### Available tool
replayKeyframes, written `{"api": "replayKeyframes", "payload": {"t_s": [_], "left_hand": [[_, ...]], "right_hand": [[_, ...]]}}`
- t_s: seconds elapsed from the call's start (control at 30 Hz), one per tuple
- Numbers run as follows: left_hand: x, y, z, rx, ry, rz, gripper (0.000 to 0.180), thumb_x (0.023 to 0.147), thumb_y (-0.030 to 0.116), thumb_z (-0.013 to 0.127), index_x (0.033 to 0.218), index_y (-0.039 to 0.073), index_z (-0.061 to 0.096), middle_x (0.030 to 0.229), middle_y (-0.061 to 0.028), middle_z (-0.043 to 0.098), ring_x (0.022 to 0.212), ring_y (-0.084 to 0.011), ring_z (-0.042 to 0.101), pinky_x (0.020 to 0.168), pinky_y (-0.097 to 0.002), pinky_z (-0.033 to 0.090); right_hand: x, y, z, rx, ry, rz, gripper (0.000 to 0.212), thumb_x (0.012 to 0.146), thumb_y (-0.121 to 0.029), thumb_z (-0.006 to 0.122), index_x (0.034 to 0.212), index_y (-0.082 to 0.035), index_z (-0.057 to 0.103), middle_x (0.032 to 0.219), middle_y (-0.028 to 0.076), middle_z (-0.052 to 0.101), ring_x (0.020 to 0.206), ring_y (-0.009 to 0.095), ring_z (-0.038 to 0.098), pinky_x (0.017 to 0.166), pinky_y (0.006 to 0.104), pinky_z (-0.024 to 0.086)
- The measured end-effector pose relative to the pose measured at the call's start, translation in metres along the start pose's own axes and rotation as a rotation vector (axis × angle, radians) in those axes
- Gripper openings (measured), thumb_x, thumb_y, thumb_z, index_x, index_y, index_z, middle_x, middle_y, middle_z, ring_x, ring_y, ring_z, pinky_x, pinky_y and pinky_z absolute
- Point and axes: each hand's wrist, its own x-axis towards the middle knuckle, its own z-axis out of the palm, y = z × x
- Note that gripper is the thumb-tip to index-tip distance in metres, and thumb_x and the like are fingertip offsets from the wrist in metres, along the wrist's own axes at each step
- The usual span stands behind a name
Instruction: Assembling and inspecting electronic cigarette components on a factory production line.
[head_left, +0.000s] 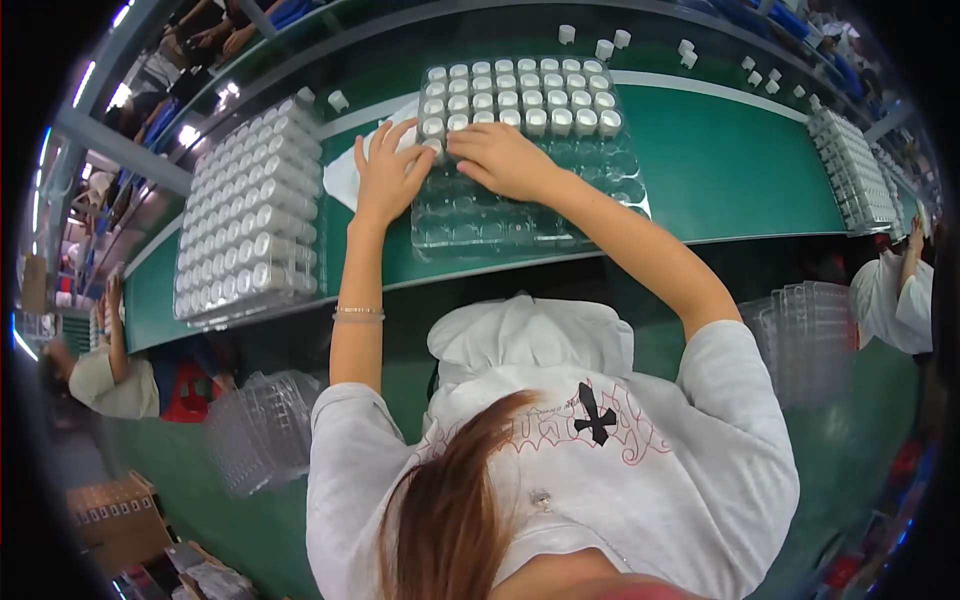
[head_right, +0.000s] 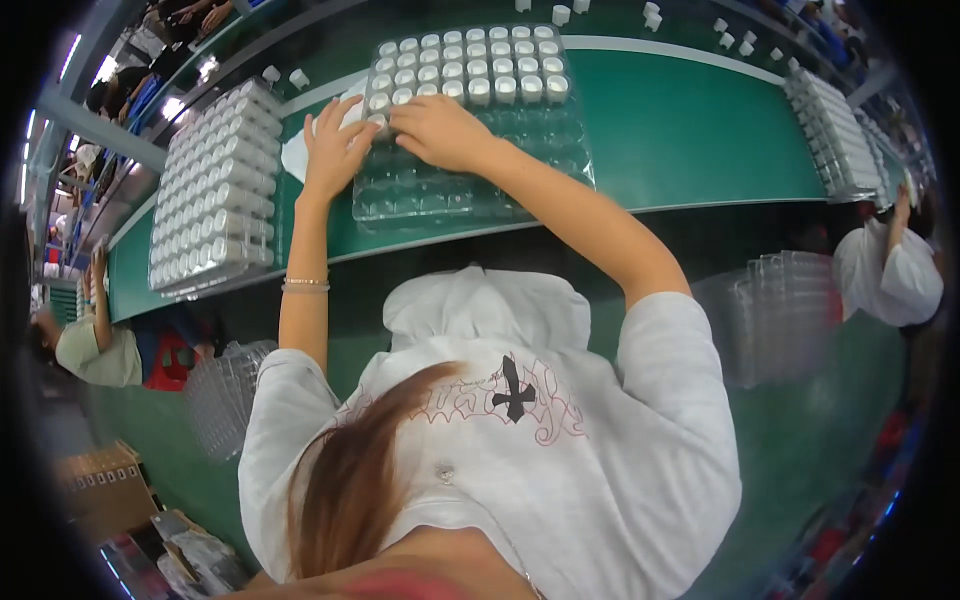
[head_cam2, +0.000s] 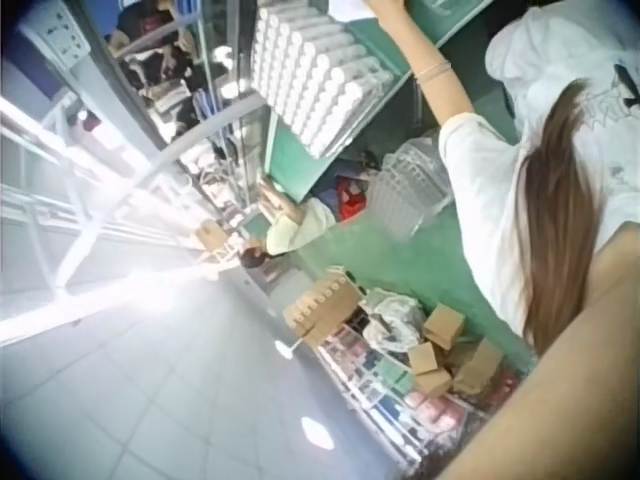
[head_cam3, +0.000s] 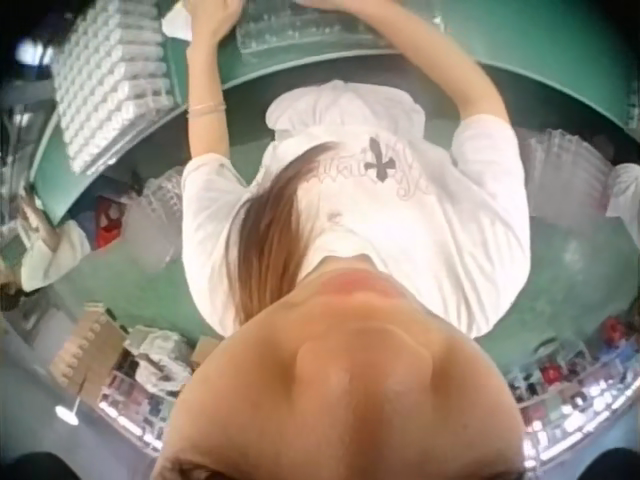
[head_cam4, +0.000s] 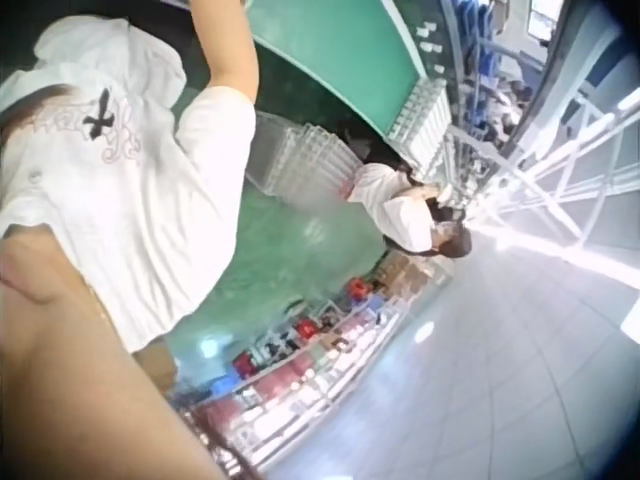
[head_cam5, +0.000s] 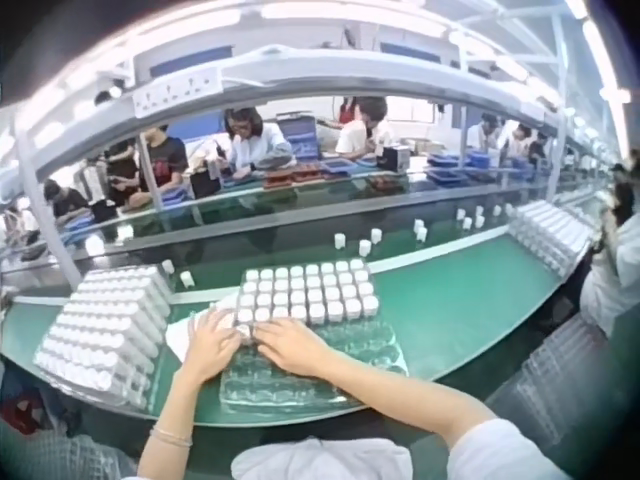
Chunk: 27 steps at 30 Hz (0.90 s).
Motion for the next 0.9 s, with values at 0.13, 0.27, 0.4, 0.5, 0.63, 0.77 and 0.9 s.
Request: {"api": "replayKeyframes", "payload": {"t_s": [0.13,0.27,0.4,0.5,0.63,0.77,0.9], "left_hand": [[0.049,0.065,-0.080,-0.557,0.203,0.075,0.016,0.082,0.016,0.058,0.094,0.009,0.067,0.106,-0.0078,0.063,0.102,-0.0238,0.059,0.105,-0.0496,0.022],[-0.008,0.072,-0.170,-1.695,0.582,0.682,0.049,0.081,0.065,0.045,0.120,0.036,0.052,0.118,0.0061,0.056,0.108,-0.0125,0.051,0.108,-0.0591,0.005],[-0.013,0.091,-0.198,-1.600,0.681,0.588,0.043,0.082,0.059,0.047,0.117,0.034,0.053,0.114,0.0072,0.057,0.106,-0.0131,0.053,0.108,-0.0592,0.005],[0.004,0.116,-0.178,-1.620,0.729,0.496,0.036,0.084,0.052,0.048,0.113,0.032,0.054,0.111,0.0083,0.059,0.103,-0.0137,0.054,0.107,-0.0592,0.004],[0.023,0.140,-0.177,-1.596,0.814,0.291,0.028,0.085,0.044,0.050,0.109,0.030,0.055,0.107,0.0098,0.060,0.099,-0.0145,0.055,0.106,-0.0593,0.003],[0.047,0.159,-0.179,-1.469,0.957,0.082,0.020,0.087,0.036,0.052,0.105,0.028,0.056,0.103,0.0113,0.062,0.096,-0.0153,0.057,0.106,-0.0593,0.002],[0.093,0.166,-0.162,-1.366,1.102,-0.073,0.012,0.088,0.027,0.054,0.100,0.025,0.057,0.098,0.0128,0.064,0.092,-0.0160,0.059,0.105,-0.0594,0.001]], "right_hand": [[-0.007,0.009,-0.001,0.038,-0.008,0.032,0.028,0.082,-0.020,0.059,0.105,-0.004,0.059,0.116,0.008,0.058,0.106,0.026,0.052,0.090,0.0388,0.040],[-0.012,0.007,-0.016,0.081,-0.063,0.108,0.031,0.082,-0.015,0.059,0.111,-0.004,0.057,0.124,0.009,0.054,0.116,0.028,0.046,0.096,0.0409,0.036],[0.006,-0.007,-0.014,0.180,-0.148,0.119,0.033,0.082,-0.013,0.059,0.113,-0.005,0.056,0.128,0.009,0.051,0.120,0.029,0.044,0.099,0.0414,0.033],[-0.003,-0.001,-0.017,0.188,-0.205,0.168,0.036,0.082,-0.014,0.058,0.117,-0.006,0.055,0.132,0.009,0.048,0.122,0.029,0.041,0.102,0.0432,0.031],[-0.001,0.001,-0.026,0.209,-0.257,0.200,0.038,0.083,-0.014,0.058,0.120,-0.006,0.054,0.133,0.009,0.047,0.125,0.030,0.039,0.104,0.0447,0.029],[0.010,-0.002,-0.031,0.274,-0.350,0.143,0.042,0.082,-0.014,0.059,0.122,-0.006,0.052,0.133,0.010,0.047,0.125,0.030,0.040,0.105,0.0422,0.029],[0.005,0.052,-0.051,0.393,0.050,0.487,0.032,0.081,-0.007,0.062,0.112,-0.001,0.059,0.122,0.014,0.056,0.117,0.029,0.050,0.102,0.0370,0.034]]}}
